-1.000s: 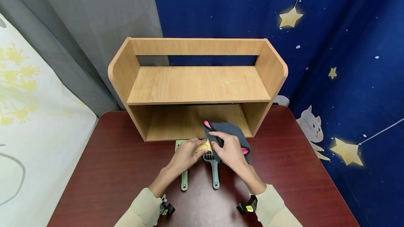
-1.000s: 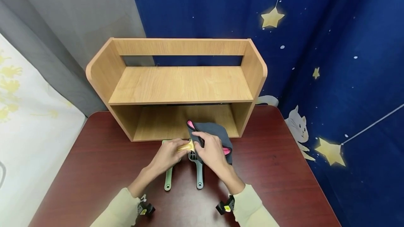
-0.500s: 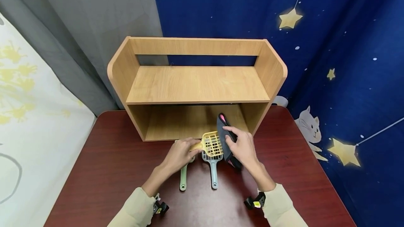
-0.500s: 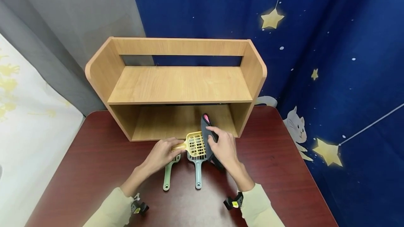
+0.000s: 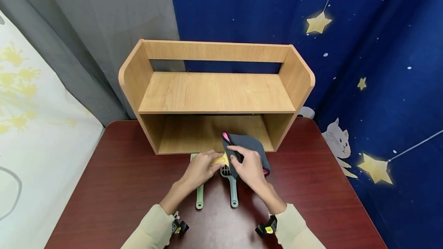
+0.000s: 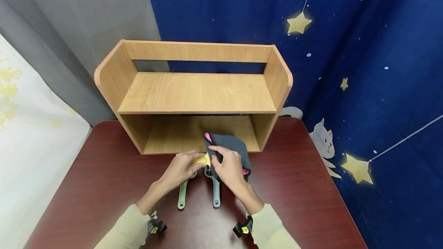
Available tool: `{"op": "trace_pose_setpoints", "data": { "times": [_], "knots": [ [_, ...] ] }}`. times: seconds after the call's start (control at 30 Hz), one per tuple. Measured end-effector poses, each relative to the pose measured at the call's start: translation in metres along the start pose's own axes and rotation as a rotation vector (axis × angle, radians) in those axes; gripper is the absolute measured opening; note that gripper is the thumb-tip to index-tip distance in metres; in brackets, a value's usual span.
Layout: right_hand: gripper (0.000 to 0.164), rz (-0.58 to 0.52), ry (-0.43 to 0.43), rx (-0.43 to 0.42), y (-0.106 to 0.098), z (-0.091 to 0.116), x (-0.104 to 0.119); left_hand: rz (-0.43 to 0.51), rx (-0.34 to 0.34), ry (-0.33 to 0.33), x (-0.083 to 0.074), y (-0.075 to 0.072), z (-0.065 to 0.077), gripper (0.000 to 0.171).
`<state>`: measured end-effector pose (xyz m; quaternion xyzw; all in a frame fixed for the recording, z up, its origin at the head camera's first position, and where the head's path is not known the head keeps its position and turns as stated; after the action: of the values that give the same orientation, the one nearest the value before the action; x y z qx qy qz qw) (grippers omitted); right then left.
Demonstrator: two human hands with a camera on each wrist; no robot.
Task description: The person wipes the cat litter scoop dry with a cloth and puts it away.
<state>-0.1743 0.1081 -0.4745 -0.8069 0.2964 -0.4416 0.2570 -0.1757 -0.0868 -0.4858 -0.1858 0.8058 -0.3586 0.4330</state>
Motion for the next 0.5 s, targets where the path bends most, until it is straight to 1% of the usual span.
{"op": "trace_pose_setpoints", "data": {
  "times": [0.17,0.33,0.43,0.5],
  "knots": [
    [0.032,0.016,-0.017,-0.026,-0.009,0.000,-0.014,0.022,0.003,0.006,0.002,-0.001,0.001,0.034],
    [0.032,0.040,0.030,-0.071,-0.025,-0.003,-0.027,0.011,-0.013,-0.001,0.004,-0.007,0.003,0.033],
    [0.034,0.012,0.067,-0.109,-0.035,-0.005,-0.031,-0.010,-0.021,-0.005,0.005,-0.010,0.005,0.032],
    [0.034,-0.027,0.072,-0.137,-0.041,-0.005,-0.033,-0.016,-0.023,-0.007,0.006,-0.012,0.007,0.032]
  ]
}}
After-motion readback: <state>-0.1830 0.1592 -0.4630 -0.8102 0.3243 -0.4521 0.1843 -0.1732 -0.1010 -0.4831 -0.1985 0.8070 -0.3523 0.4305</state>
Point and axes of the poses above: each hand's wrist, its own z-axis away from the middle knuckle, its own y-axis out of the palm, x = y × z, the point moved 1 cm from there along -z, towards the middle knuckle, and after that the axes turned 6 degrees about z, right-handed, at the moved point
